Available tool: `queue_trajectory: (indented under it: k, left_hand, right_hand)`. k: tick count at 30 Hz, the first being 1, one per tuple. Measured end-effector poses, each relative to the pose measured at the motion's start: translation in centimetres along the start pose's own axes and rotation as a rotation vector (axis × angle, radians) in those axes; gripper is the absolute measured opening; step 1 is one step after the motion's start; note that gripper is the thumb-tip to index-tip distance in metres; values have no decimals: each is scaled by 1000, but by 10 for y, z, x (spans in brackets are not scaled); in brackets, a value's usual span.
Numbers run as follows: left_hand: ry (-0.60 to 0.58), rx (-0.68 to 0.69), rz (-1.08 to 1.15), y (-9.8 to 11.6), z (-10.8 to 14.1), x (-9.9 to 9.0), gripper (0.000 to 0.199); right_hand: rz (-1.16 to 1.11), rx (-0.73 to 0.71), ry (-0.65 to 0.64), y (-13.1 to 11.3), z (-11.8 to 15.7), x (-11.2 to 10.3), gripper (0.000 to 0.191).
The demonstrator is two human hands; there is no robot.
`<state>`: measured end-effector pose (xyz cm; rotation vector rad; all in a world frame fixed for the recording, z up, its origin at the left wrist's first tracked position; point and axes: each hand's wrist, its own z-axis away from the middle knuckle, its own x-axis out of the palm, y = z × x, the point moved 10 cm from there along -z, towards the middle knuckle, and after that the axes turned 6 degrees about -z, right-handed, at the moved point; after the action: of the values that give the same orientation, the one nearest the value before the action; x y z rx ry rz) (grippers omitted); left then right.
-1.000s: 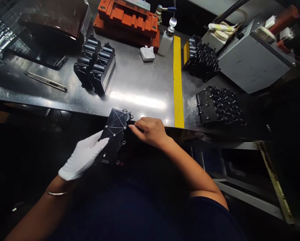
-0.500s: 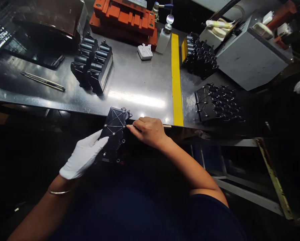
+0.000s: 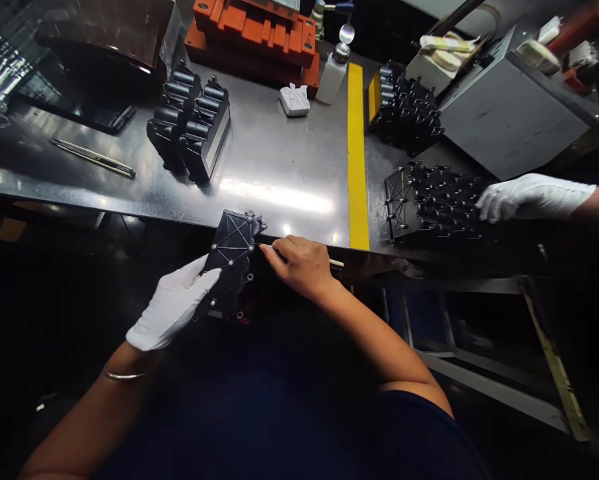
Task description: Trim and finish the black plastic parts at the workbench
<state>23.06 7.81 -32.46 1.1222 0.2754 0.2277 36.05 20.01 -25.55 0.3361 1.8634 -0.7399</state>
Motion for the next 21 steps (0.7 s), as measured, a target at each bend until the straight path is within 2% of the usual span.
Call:
queue_trajectory:
  k: [12,21]
  left_hand:
    - [2,28,35,-4,-1,0,51]
    - [29,51,-4,1,-2,-1,48]
  right_hand:
    - [-125,-6,36,1,4,-2,34]
    - [-188,72,37,9,7,3,31]
